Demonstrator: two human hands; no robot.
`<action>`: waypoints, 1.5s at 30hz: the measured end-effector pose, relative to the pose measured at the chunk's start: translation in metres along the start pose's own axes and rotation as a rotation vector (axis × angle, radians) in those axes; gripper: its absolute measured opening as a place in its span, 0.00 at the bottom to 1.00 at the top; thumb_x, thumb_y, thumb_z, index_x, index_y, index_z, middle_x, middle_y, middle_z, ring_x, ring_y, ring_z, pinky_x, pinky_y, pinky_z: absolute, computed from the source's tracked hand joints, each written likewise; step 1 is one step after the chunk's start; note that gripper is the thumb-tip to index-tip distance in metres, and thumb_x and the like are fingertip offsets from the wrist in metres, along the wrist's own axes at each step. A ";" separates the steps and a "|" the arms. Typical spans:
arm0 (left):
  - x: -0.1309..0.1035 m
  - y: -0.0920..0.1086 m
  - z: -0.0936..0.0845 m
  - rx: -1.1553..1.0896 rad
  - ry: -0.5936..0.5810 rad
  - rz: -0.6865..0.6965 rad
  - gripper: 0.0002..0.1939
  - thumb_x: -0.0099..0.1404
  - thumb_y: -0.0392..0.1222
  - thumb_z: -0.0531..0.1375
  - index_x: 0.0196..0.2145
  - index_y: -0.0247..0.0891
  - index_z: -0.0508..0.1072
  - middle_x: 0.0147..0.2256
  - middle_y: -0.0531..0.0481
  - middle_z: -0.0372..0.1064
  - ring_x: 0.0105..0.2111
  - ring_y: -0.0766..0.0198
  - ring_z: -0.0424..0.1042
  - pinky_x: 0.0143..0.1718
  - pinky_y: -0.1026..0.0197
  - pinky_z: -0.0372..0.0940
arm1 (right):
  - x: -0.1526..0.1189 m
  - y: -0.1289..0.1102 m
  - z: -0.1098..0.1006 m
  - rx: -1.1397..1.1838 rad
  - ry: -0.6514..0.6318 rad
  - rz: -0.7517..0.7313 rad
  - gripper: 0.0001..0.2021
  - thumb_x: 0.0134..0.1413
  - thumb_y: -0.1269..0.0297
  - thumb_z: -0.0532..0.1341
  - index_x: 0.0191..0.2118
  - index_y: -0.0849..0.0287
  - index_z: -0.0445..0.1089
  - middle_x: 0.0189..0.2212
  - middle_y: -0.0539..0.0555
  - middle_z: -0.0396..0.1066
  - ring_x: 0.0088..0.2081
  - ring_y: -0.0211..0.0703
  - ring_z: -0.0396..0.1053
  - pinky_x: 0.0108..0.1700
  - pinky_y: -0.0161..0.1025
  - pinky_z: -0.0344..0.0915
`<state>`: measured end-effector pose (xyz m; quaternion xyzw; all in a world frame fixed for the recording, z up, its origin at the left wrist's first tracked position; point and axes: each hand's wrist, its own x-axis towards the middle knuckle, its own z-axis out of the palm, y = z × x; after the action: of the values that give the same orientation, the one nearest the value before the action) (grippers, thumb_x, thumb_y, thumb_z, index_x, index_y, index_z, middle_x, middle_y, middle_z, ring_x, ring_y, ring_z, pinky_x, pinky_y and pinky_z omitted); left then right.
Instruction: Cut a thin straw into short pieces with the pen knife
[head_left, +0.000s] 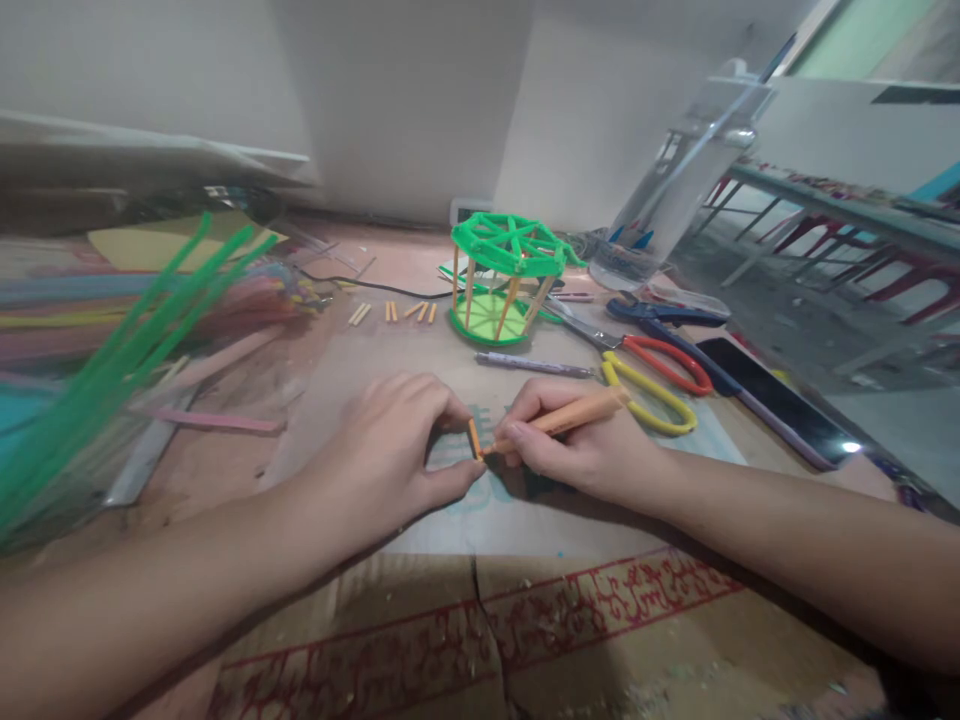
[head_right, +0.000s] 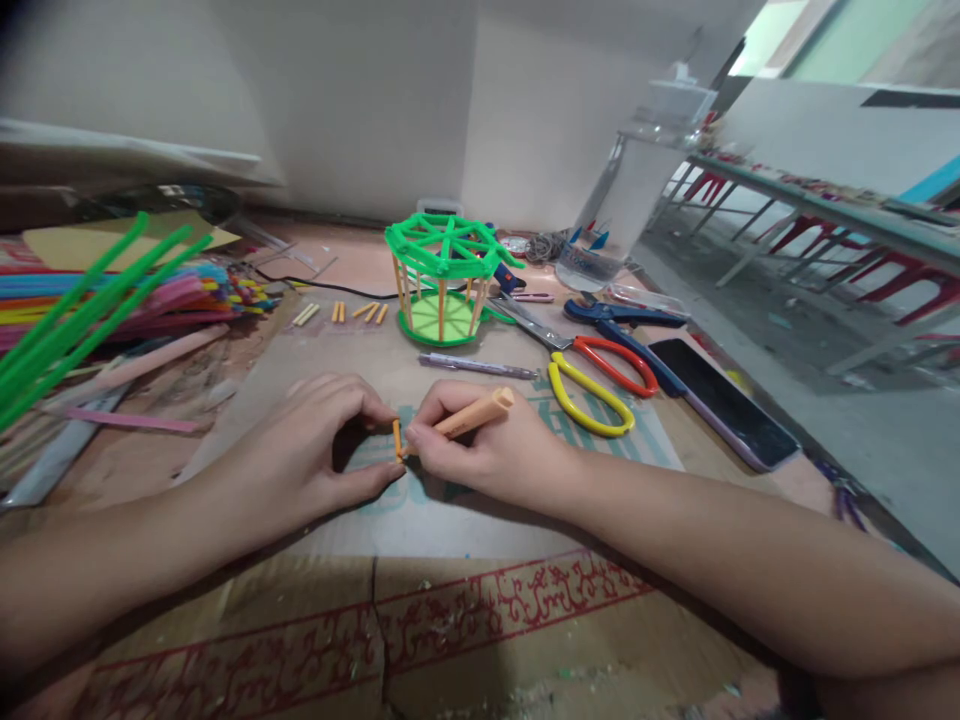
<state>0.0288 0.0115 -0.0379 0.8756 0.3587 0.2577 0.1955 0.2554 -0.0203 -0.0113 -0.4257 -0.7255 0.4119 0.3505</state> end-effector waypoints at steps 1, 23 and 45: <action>0.000 0.000 0.000 0.001 0.001 0.003 0.09 0.62 0.45 0.67 0.37 0.40 0.73 0.35 0.50 0.73 0.38 0.54 0.72 0.39 0.53 0.61 | 0.000 0.000 0.000 -0.007 0.001 -0.001 0.08 0.60 0.64 0.64 0.30 0.59 0.70 0.22 0.50 0.75 0.23 0.36 0.70 0.25 0.30 0.65; -0.001 -0.001 -0.002 -0.095 0.107 0.148 0.16 0.70 0.47 0.66 0.55 0.51 0.75 0.43 0.50 0.74 0.44 0.53 0.74 0.44 0.51 0.67 | 0.013 0.021 0.003 0.735 -0.022 0.063 0.16 0.55 0.71 0.76 0.42 0.54 0.69 0.33 0.44 0.75 0.36 0.33 0.78 0.40 0.30 0.73; 0.000 0.001 -0.002 -0.055 0.078 0.097 0.11 0.65 0.45 0.68 0.43 0.42 0.73 0.39 0.49 0.75 0.41 0.53 0.75 0.43 0.50 0.66 | 0.002 0.003 -0.002 0.065 0.207 -0.096 0.11 0.70 0.58 0.63 0.40 0.58 0.79 0.28 0.51 0.79 0.29 0.39 0.76 0.31 0.35 0.74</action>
<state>0.0281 0.0114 -0.0358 0.8754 0.3161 0.3107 0.1928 0.2574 -0.0174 -0.0125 -0.4192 -0.6912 0.3720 0.4563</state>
